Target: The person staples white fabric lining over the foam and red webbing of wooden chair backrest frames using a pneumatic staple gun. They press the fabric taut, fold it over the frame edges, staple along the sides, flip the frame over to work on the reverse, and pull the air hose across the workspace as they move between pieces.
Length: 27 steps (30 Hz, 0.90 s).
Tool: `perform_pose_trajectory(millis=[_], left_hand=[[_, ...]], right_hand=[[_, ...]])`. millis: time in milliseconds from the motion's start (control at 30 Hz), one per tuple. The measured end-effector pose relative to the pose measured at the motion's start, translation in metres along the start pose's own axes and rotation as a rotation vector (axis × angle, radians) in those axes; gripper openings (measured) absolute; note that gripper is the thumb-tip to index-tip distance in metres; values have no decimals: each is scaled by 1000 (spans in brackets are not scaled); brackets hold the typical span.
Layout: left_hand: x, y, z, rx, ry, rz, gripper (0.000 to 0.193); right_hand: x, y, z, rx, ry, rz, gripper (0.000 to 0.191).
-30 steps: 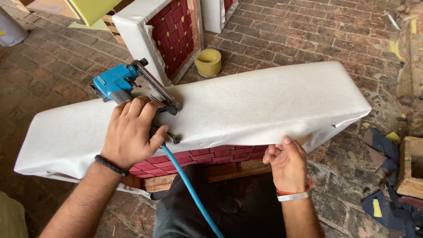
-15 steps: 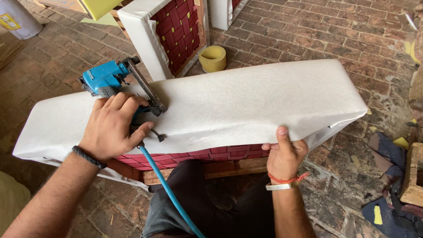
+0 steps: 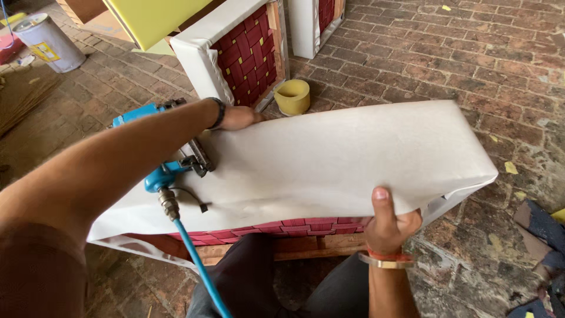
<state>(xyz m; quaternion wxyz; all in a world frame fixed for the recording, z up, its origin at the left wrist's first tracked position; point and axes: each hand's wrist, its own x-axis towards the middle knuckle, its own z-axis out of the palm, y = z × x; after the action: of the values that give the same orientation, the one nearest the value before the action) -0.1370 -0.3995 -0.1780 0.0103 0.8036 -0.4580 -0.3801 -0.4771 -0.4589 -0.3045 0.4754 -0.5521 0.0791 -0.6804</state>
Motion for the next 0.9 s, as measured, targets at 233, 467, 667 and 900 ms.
perform_pose_trajectory(millis=[233, 467, 667, 900], left_hand=[[82, 94, 24, -1, -28, 339, 59], [82, 223, 79, 366, 198, 898, 74], [48, 216, 99, 602, 248, 993, 85], [40, 5, 9, 347, 22, 233, 79]], right_hand=[[-32, 16, -19, 12, 97, 91, 34], [-49, 6, -18, 0, 133, 154, 31], [-33, 5, -17, 37, 135, 198, 29], [-37, 21, -20, 157, 90, 133, 37]])
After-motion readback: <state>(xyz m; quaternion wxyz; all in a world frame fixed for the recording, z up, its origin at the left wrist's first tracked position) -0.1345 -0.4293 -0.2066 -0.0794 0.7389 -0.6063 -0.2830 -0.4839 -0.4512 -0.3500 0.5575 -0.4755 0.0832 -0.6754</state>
